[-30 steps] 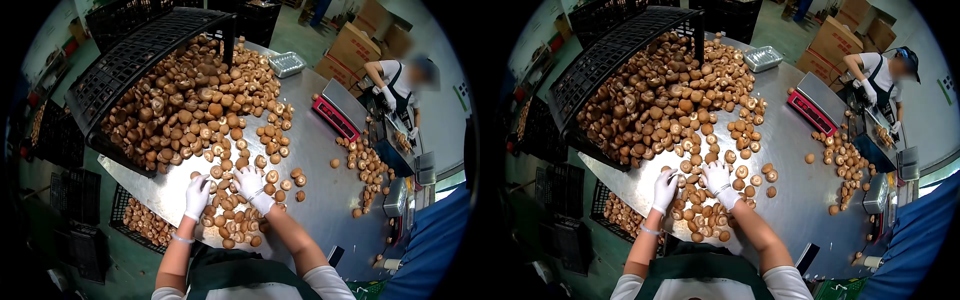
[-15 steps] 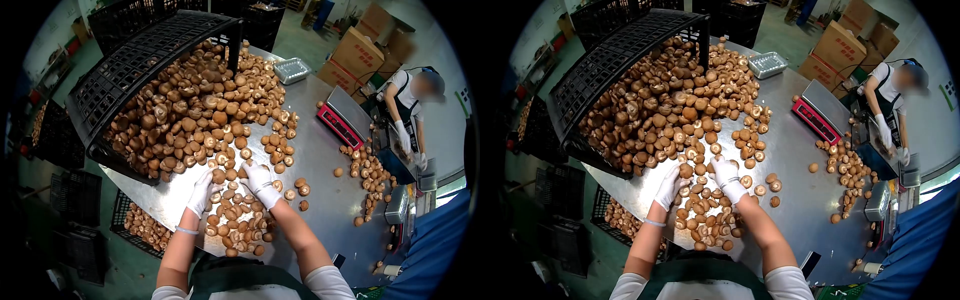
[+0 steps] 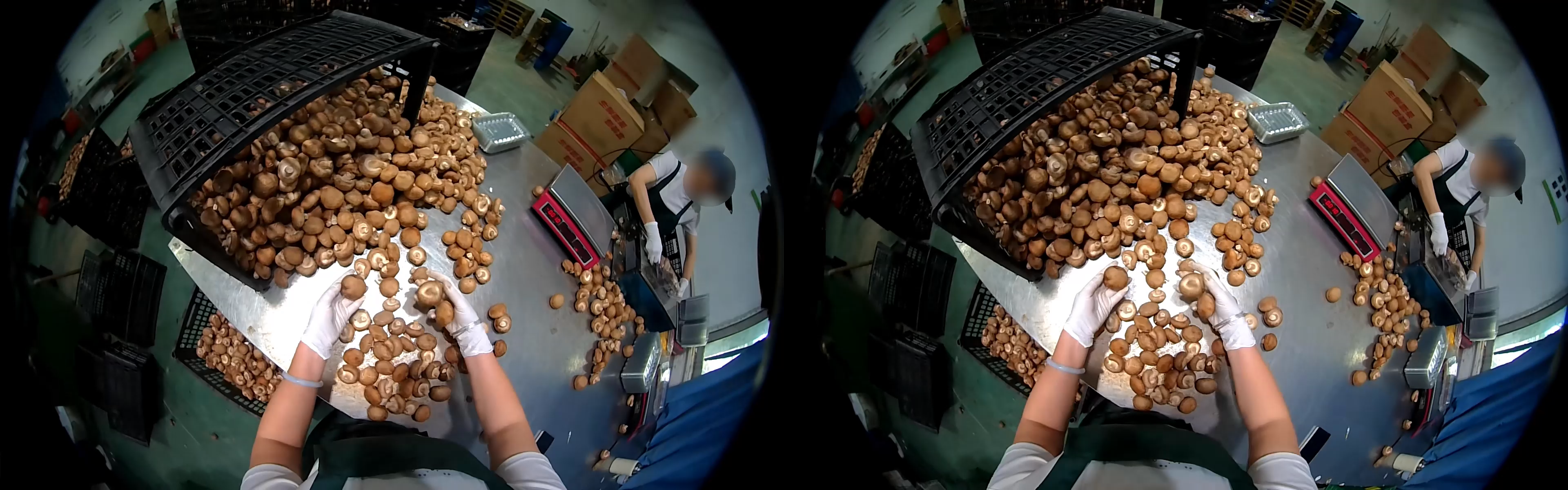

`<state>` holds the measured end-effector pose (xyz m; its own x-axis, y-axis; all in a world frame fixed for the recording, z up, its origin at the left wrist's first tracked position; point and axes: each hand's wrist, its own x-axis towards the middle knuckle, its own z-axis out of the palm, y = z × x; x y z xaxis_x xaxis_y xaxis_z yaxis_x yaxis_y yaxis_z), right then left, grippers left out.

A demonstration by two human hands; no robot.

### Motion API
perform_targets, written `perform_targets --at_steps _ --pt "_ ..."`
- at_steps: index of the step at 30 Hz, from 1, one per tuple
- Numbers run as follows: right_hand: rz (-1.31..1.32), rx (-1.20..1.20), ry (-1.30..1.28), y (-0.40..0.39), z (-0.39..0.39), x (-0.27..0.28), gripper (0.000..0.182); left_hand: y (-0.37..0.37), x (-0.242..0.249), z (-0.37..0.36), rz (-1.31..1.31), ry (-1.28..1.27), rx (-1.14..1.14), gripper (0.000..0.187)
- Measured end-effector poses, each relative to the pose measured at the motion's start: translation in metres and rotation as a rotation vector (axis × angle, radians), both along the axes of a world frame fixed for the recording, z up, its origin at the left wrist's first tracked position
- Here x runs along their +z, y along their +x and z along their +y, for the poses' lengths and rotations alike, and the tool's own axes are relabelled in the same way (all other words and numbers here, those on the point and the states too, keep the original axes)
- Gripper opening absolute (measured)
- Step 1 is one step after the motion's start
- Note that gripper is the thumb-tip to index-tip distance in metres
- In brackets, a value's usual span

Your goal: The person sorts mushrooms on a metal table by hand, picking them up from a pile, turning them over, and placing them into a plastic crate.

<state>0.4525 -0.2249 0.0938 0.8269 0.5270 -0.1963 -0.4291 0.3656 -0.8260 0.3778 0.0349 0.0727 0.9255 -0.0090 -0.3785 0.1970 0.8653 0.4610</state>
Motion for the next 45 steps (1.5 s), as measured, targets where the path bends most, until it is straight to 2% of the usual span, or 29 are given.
perform_targets --at_steps 2,3,5,6,7,9,10,11,13,17,19,20,21,23,25,27,29,31,33,35,36,37,38,39,40,41,42,43,45 --pt "-0.080 -0.044 -0.233 0.006 0.012 -0.003 0.034 -0.002 0.005 -0.002 -0.039 -0.017 0.003 0.046" --pt "-0.078 -0.044 -0.231 0.011 0.020 -0.006 0.034 -0.004 0.008 -0.003 -0.037 -0.015 0.004 0.046" --pt "-0.755 -0.008 -0.858 0.019 0.041 -0.008 0.024 -0.006 0.016 -0.006 -0.031 0.202 -0.015 0.045" --pt "-0.904 -0.144 -1.194 0.013 0.055 -0.006 0.024 -0.007 0.017 -0.006 -0.030 0.205 -0.016 0.045" --pt "-1.003 -0.112 -1.415 0.009 0.068 -0.001 0.034 -0.010 0.016 -0.006 -0.025 0.239 -0.016 0.045" --pt "-1.070 0.140 -1.646 0.007 0.088 0.001 0.048 -0.017 0.018 -0.003 -0.018 0.278 -0.017 0.045" --pt "-1.042 0.202 -1.656 0.006 0.097 -0.003 0.062 -0.023 0.022 0.000 -0.008 0.318 -0.006 0.045" --pt "-1.029 0.259 -1.703 0.003 0.103 -0.006 0.064 -0.031 0.027 0.003 0.002 0.358 0.007 0.045" --pt "-0.971 0.241 -1.689 -0.001 0.105 -0.013 0.059 -0.048 0.033 0.014 0.014 0.417 0.047 0.046" --pt "-1.008 0.075 -1.368 0.001 0.075 -0.024 0.048 -0.093 0.053 0.053 0.053 0.468 0.245 0.050" --pt "-0.903 0.056 -1.020 0.003 0.060 -0.029 0.050 -0.125 0.043 0.084 0.123 0.593 0.422 0.044" --pt "-0.722 0.090 -0.806 0.000 0.056 -0.019 0.050 -0.142 0.035 0.105 0.285 0.809 0.392 0.042" --pt "-0.505 0.172 -0.642 -0.001 0.050 -0.017 0.045 -0.159 0.027 0.116 0.280 0.807 0.392 0.042" --pt "-0.213 0.183 -0.362 -0.012 0.042 -0.010 0.049 -0.180 0.020 0.124 0.344 1.981 0.515 0.041" --pt "0.076 0.225 -0.114 -0.029 0.036 0.006 0.052 -0.188 0.025 0.114 0.253 1.756 0.449 0.037" --pt "0.086 0.247 0.090 -0.049 0.047 0.020 0.051 -0.177 0.044 0.082 0.184 1.662 0.356 0.033" --pt "0.117 0.317 0.002 -0.071 0.054 0.032 0.049 -0.164 0.063 0.044 0.031 1.568 0.227 0.041" --pt "-0.031 0.412 -0.115 -0.102 0.074 0.046 0.046 -0.156 0.083 0.012 -0.224 1.449 0.042 0.060" --pt "0.110 0.559 -0.101 -0.137 0.086 0.022 0.049 -0.151 0.090 -0.013 -0.435 1.390 -0.117 0.057" --pt "-0.021 0.512 -0.133 -0.170 0.092 0.003 0.051 -0.159 0.081 -0.014 -0.370 1.436 -0.121 0.052" --pt "-0.201 0.522 -0.179 -0.180 0.085 0.004 0.053 -0.165 0.082 -0.011 -0.359 1.402 -0.111 0.047" --pt "-0.135 0.499 -0.210 -0.192 0.080 -0.007 0.048 -0.172 0.082 -0.005 -0.262 1.349 -0.092 0.047" --pt "-0.101 0.512 -0.171 -0.194 0.070 -0.008 0.044 -0.179 0.072 0.009 -0.208 1.428 -0.049 0.047" --pt "-0.068 0.529 -0.133 -0.192 0.054 -0.005 0.040 -0.184 0.066 0.024 -0.061 1.279 0.021 0.050" --pt "0.082 0.440 -0.166 -0.187 0.033 -0.003 0.039 -0.186 0.059 0.041 -0.021 1.287 0.116 0.052" --pt "0.229 0.335 -0.188 -0.181 0.012 -0.001 0.038 -0.194 0.039 0.065 0.033 1.543 0.179 0.054" --pt "0.196 0.165 -0.240 -0.175 -0.012 0.025 0.038 -0.204 0.015 0.089 0.115 1.767 0.195 0.054" --pt "0.262 -0.076 -0.157 -0.162 -0.043 0.020 0.042 -0.216 -0.002 0.107 0.164 1.808 0.223 0.055" --pt "0.282 -0.546 0.026 -0.136 -0.104 0.013 0.054 -0.233 0.001 0.114 0.158 1.595 0.297 0.049"
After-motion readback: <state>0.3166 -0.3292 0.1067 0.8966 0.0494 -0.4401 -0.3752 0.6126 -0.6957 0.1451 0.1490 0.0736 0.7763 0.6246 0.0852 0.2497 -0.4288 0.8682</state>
